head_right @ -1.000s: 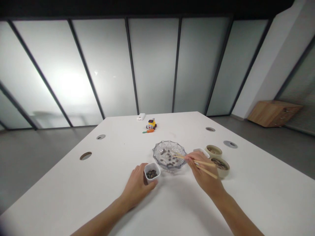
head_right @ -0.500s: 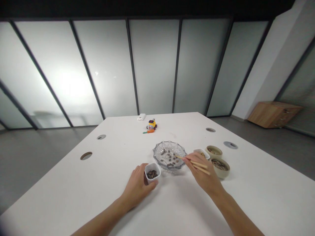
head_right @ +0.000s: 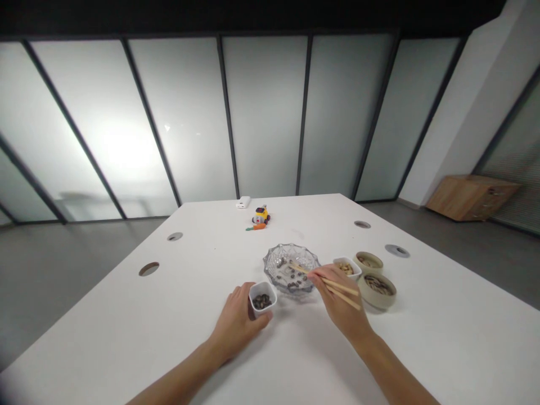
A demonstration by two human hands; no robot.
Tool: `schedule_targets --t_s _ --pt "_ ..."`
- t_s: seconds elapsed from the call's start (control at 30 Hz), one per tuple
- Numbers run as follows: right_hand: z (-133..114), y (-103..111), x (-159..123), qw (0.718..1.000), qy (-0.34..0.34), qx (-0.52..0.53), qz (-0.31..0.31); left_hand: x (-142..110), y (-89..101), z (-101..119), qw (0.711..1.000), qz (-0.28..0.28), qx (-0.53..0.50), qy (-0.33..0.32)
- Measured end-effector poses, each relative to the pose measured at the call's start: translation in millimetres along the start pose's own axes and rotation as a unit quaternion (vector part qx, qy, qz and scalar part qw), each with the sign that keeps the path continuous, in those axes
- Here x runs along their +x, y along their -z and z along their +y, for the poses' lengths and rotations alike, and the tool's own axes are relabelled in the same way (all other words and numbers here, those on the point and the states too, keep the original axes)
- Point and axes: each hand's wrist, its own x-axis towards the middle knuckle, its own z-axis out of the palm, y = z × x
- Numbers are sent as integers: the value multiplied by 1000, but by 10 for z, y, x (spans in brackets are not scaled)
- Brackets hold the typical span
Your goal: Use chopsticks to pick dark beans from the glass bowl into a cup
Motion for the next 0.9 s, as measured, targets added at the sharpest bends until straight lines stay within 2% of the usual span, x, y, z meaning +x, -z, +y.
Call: schedule_targets --t_s 0.17,0.33,0.43,0.6,0.77,0.9 --pt "-62 -128 19 999 -9 48 -22 -2 18 16 1000 -5 7 -3" --pt "-63 -270 209 992 -15 99 -75 -10 60 63 1000 -8 -4 0" --pt "-1 -299 251 992 -27 106 -61 -4 58 60 1000 -8 -3 -1" --pt "91 -235 123 995 -18 80 -58 25 32 30 1000 -10 -6 -1" --pt "104 -180 66 999 -8 42 -25 36 10 30 1000 -9 1 4" --pt "107 -220 52 997 1 76 -10 37 -10 33 1000 -11 4 1"
